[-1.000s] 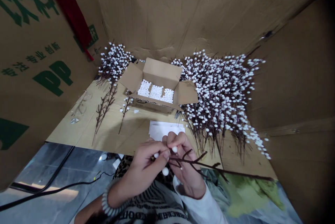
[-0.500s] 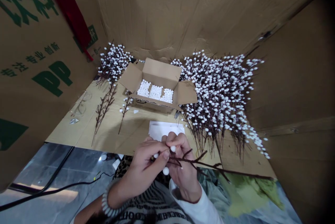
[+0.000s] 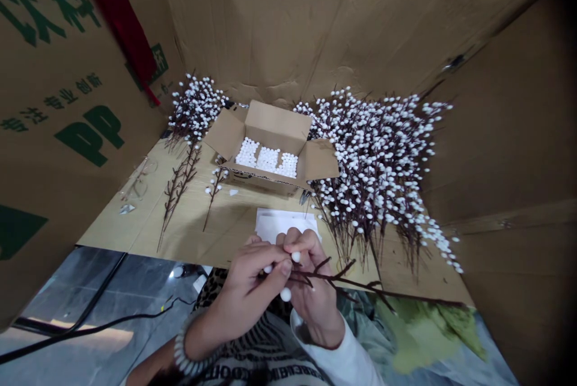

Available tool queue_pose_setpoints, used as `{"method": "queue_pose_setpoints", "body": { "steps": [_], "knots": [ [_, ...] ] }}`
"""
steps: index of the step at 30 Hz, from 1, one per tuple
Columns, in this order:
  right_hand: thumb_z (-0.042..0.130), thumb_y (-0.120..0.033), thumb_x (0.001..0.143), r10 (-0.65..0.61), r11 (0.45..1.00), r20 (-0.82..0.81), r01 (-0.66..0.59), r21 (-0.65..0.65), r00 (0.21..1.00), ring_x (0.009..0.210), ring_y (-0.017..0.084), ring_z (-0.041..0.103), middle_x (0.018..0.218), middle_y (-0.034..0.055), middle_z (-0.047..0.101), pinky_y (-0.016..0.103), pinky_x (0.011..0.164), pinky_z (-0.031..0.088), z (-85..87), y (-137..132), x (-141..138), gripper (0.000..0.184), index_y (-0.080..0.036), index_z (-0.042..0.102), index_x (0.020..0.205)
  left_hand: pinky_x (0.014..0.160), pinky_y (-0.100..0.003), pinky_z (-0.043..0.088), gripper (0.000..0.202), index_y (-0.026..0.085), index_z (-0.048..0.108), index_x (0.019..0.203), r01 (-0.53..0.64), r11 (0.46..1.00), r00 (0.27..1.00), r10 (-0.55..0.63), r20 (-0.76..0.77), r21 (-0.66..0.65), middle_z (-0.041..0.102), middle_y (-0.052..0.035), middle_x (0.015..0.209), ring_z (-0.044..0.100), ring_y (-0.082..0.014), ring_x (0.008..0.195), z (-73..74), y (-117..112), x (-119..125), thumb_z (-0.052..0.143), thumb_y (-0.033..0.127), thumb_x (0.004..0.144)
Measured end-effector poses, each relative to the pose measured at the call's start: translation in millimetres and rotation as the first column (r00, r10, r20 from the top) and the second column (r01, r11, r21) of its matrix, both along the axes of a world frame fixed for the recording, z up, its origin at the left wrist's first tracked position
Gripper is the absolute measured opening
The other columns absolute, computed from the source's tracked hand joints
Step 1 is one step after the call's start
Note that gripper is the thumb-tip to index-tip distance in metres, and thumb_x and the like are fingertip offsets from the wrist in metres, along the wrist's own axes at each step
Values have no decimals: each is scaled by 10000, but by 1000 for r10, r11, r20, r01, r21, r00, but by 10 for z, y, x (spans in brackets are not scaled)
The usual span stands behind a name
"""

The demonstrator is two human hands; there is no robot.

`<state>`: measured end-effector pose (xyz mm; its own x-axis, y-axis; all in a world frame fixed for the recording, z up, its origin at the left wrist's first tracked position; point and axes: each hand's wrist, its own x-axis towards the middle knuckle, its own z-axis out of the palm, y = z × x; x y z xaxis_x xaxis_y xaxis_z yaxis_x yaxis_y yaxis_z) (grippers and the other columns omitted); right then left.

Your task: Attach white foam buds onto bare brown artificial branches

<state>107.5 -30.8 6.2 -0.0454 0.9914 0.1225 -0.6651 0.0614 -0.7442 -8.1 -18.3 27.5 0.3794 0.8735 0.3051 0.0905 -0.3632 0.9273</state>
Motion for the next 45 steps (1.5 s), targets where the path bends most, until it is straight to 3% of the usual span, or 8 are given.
{"method": "queue_pose_setpoints", "body": {
  "steps": [6,11,15,20,24,34,40,45],
  "knots": [
    [641,-405,821,-40,992,17,42,-121,999,667,123,495,771,4,541,215,568,437,23,5,33,175,-241,704,827,660,-293,381,225,200,680,809,-52,999,998,52,39,7,696,1,693,559,-140,615,-43,12,39,499,244,935],
    [681,-401,792,-86,970,-53,72,-231,995,591,101,471,672,-26,514,176,517,430,51,34,68,155,-258,682,851,637,-285,373,264,189,611,665,-132,990,991,132,5,53,654,35,584,537,-114,540,-66,-1,38,514,186,910],
    [749,-344,731,-100,957,-81,73,-279,992,554,84,448,652,-40,518,146,471,384,54,66,64,159,-243,626,716,614,-278,361,246,189,612,657,-184,979,982,187,-31,86,661,39,577,536,-111,525,-42,5,38,524,153,885],
    [760,-389,709,-109,954,-48,91,-285,993,520,76,403,649,-41,525,145,445,350,61,97,46,222,-228,607,700,608,-283,338,219,188,621,669,-219,964,965,237,-116,150,652,50,562,522,-103,497,3,11,38,531,119,857],
    [785,-313,686,-97,961,-80,73,-266,992,510,77,390,587,-57,489,145,458,346,68,119,33,230,-222,575,663,608,-286,318,199,179,613,669,-216,958,952,250,-178,191,615,60,533,507,-94,483,30,10,34,535,106,837],
    [782,-294,684,-54,966,-140,16,-258,989,547,100,399,602,-49,470,167,478,354,56,118,42,241,-225,552,659,608,-290,300,202,175,611,651,-196,959,926,249,-283,203,536,76,480,474,-89,447,65,30,29,525,127,827],
    [789,-470,631,34,963,-160,-76,-260,986,490,85,284,559,-62,421,157,429,279,81,160,89,381,-208,513,629,619,-293,308,219,179,611,667,-164,966,933,218,-285,202,567,69,502,491,-91,462,61,24,20,497,135,849],
    [772,-355,674,46,948,-161,-94,-304,986,499,90,305,563,-58,423,163,440,284,84,152,102,329,-206,483,621,623,-298,321,220,189,602,691,-158,967,936,211,-280,199,585,56,521,497,-104,475,27,17,30,481,155,871]
  ]
}}
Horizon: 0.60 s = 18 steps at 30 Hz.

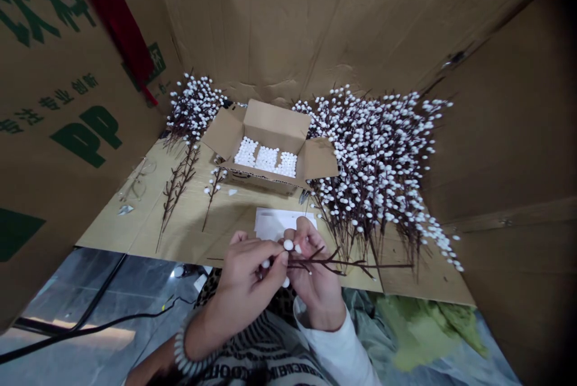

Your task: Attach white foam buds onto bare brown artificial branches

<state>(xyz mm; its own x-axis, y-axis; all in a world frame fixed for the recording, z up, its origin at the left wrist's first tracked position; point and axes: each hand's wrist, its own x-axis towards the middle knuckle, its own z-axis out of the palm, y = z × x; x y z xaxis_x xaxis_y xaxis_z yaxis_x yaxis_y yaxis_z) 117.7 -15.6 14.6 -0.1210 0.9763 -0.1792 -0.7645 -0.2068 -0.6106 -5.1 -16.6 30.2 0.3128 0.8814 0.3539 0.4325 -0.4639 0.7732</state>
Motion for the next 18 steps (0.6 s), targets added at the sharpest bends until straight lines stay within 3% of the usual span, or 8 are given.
{"method": "queue_pose_setpoints", "body": {
  "steps": [11,18],
  "knots": [
    [797,-340,658,-97,995,38,95,43,995,499,83,338,584,-64,437,164,460,327,-23,-42,-72,383,-208,440,611,640,-305,337,244,191,592,687,24,1000,999,-23,45,-20,594,40,548,506,-118,509,-36,8,-21,463,162,891],
    [747,-350,717,-76,996,-7,76,37,997,470,74,314,572,-75,405,164,479,351,-66,-47,-90,327,-217,458,640,605,-281,342,228,189,584,678,68,998,989,-67,134,-4,594,40,540,508,-112,505,9,-11,33,480,121,870]
  ]
}}
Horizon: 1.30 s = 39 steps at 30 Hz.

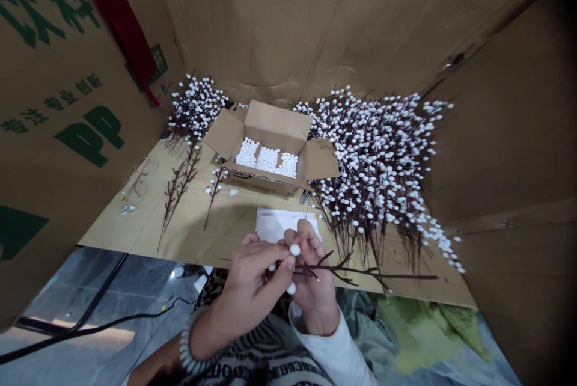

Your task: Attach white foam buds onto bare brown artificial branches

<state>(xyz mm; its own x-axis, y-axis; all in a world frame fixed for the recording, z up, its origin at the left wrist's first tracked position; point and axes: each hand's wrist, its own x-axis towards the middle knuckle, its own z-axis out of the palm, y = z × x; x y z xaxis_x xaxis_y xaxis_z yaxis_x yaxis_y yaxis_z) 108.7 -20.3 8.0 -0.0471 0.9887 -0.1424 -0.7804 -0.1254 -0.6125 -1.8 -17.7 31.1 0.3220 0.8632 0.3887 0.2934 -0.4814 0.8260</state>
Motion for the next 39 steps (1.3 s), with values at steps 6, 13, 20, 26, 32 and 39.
{"method": "queue_pose_setpoints", "body": {
  "steps": [6,13,20,26,32,39],
  "knots": [
    [774,-350,652,23,1000,9,-23,0,1000,476,92,321,550,-65,418,182,458,329,12,18,44,343,-219,460,613,570,-272,361,243,195,587,607,-53,998,998,54,17,-42,580,42,485,469,-115,469,-32,29,-9,512,125,828],
    [710,-334,726,-17,999,98,13,38,995,491,102,310,556,-58,407,193,472,309,54,16,62,286,-214,476,615,556,-272,388,186,204,660,695,-49,992,997,56,56,-118,657,28,546,532,-128,498,-26,36,-18,542,135,820],
    [701,-330,750,27,998,124,-34,52,992,512,101,330,568,-58,415,201,501,322,58,10,78,297,-213,459,623,569,-287,376,200,204,667,696,-39,993,997,47,68,-111,643,31,514,502,-125,478,-37,33,-15,532,139,829],
    [739,-324,710,30,999,144,-36,38,989,509,96,332,572,-61,417,193,490,318,63,8,65,324,-214,448,622,582,-293,375,231,202,643,672,-39,990,997,49,68,-139,621,19,488,486,-139,500,-75,27,-19,511,192,862],
    [727,-348,726,5,999,139,-10,30,990,495,93,296,561,-69,381,181,461,300,42,-1,63,340,-216,434,616,610,-308,382,223,199,620,670,-28,989,995,41,89,-145,630,22,506,489,-137,509,-95,14,-1,520,202,869],
    [742,-344,715,37,999,70,-39,22,997,499,94,289,560,-66,374,182,450,286,-2,-4,57,345,-214,442,608,603,-299,371,196,197,611,688,-40,993,993,52,103,-113,626,25,539,496,-134,520,-111,9,-7,524,165,860]
  ]
}}
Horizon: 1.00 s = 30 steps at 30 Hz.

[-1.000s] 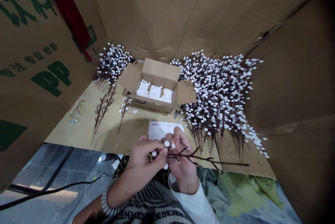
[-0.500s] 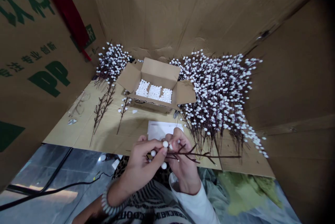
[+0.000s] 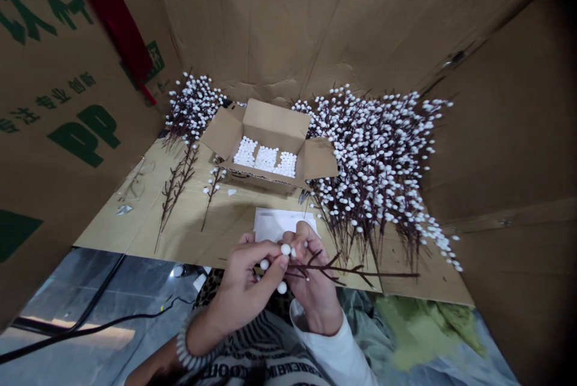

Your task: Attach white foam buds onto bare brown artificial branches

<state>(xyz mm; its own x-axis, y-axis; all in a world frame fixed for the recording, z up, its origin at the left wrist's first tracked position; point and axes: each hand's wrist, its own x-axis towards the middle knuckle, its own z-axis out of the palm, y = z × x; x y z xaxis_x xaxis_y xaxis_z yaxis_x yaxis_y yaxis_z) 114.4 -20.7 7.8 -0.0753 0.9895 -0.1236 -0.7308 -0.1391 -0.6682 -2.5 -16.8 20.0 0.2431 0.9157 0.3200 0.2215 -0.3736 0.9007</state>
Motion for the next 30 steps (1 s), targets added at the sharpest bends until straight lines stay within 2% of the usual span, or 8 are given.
{"method": "queue_pose_setpoints", "body": {
  "steps": [10,14,20,30],
  "knots": [
    [777,-357,688,-61,997,-38,59,-54,997,473,83,258,564,-71,381,185,422,258,-33,-10,-75,369,-215,446,608,592,-283,352,216,197,580,660,26,1000,1000,-26,8,-9,592,34,532,486,-131,527,-16,16,6,507,139,855],
    [783,-347,683,-113,992,-40,110,-69,993,481,82,303,576,-67,415,187,442,296,-61,-15,-109,354,-215,463,614,608,-280,346,219,191,574,650,13,1000,1000,-13,-1,-9,598,36,545,477,-123,529,-54,3,6,513,145,855],
    [754,-350,720,-88,995,-39,86,-47,995,479,79,304,563,-73,386,186,461,303,-99,-51,-108,335,-217,462,627,633,-291,343,216,193,558,642,14,1000,1000,-14,14,11,580,50,518,477,-111,489,-25,-13,16,518,149,850],
    [745,-366,718,-103,995,-18,103,-18,995,480,102,260,558,-64,380,219,449,254,-47,-71,-114,326,-238,461,622,669,-304,376,219,197,585,635,-1,1000,1000,1,-28,-1,594,52,514,491,-113,484,-5,-13,10,529,163,844]
  ]
}}
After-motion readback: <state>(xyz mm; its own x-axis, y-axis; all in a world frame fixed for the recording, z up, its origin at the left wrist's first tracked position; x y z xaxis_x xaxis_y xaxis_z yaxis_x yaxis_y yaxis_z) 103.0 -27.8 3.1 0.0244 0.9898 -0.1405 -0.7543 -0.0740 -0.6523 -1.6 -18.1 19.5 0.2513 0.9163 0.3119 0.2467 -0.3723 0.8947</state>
